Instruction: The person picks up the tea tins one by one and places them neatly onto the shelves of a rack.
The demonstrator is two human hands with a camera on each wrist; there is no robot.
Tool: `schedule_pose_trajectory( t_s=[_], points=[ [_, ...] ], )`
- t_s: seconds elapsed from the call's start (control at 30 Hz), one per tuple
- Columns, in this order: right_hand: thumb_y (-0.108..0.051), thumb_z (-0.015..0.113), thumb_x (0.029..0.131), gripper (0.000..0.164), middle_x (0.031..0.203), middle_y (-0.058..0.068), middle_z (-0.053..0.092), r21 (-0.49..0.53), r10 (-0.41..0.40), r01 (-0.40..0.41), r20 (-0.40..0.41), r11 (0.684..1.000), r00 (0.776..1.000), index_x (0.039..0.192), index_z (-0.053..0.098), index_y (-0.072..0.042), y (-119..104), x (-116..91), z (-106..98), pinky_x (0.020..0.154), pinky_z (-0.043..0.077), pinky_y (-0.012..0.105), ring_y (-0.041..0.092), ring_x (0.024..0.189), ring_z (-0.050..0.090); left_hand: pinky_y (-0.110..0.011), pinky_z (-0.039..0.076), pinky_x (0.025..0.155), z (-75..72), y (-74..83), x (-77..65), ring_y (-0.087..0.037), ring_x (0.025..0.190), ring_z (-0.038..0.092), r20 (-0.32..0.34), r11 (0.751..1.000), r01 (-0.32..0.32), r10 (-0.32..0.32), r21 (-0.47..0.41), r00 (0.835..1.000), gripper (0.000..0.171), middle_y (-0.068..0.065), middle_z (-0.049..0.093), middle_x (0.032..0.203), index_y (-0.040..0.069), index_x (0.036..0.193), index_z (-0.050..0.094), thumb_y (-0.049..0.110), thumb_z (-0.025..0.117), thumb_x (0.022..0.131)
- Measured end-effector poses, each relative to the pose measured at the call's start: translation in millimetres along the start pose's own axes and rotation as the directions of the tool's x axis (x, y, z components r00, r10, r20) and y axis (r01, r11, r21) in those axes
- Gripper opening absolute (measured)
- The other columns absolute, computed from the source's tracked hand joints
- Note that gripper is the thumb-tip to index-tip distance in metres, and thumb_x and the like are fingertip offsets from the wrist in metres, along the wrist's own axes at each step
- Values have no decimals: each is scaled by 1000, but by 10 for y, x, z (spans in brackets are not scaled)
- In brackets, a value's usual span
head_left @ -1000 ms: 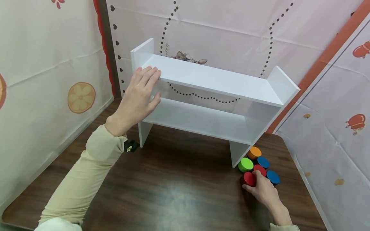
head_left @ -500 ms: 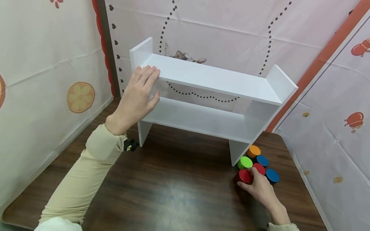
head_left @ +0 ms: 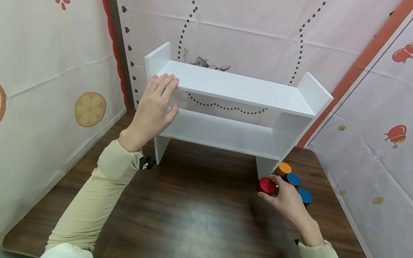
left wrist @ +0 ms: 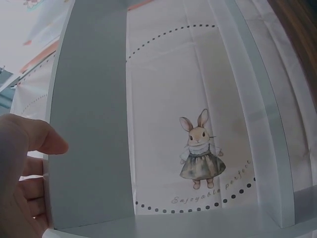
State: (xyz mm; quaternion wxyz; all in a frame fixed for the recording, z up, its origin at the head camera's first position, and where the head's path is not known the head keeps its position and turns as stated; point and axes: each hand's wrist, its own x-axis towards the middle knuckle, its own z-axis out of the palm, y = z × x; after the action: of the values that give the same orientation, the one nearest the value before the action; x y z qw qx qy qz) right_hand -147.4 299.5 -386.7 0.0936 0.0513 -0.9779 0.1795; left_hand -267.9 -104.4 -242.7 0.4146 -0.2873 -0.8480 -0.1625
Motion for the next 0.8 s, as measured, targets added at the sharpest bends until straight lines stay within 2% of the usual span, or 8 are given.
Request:
schedule_pose_trajectory(
  t_s=[0.27, 0.43, 0.63, 0.8],
  points=[
    [-47, 71, 74, 64, 96, 5, 63, 6, -101, 101, -10, 995, 995, 118, 53, -5, -315, 155, -159, 61, 50, 25, 14, 76, 55, -37, 10, 116, -13, -3, 7, -31, 131, 34, -10, 1000, -3, 3, 9, 1000, 52, -18, 44, 137, -2, 132, 44, 9, 57, 83],
    [-50, 68, 75, 66, 97, 4, 63, 18, -166, 166, -38, 986, 985, 120, 52, -5, -486, 234, -256, 60, 49, 24, 13, 75, 53, -37, 11, 116, 3, -9, 3, -32, 130, 35, -23, 1000, -8, 8, 4, 1000, 51, -18, 45, 136, -2, 131, 45, 8, 57, 83],
    [-48, 69, 76, 58, 99, -3, 61, 59, -254, 259, -78, 964, 964, 119, 53, -12, -674, 322, -351, 64, 50, 27, 11, 79, 54, -37, 11, 116, 20, -11, -4, -32, 130, 34, -33, 1000, -8, 8, -3, 999, 51, -18, 45, 136, -2, 131, 45, 8, 57, 82],
    [-43, 72, 75, 55, 96, -3, 62, 73, -323, 332, -114, 940, 940, 116, 54, -11, -817, 413, -437, 66, 51, 29, 11, 79, 55, -37, 11, 116, 41, -6, -4, -33, 130, 34, -49, 1000, -10, 10, -8, 999, 51, -19, 46, 135, -3, 131, 46, 7, 56, 82]
  ],
)
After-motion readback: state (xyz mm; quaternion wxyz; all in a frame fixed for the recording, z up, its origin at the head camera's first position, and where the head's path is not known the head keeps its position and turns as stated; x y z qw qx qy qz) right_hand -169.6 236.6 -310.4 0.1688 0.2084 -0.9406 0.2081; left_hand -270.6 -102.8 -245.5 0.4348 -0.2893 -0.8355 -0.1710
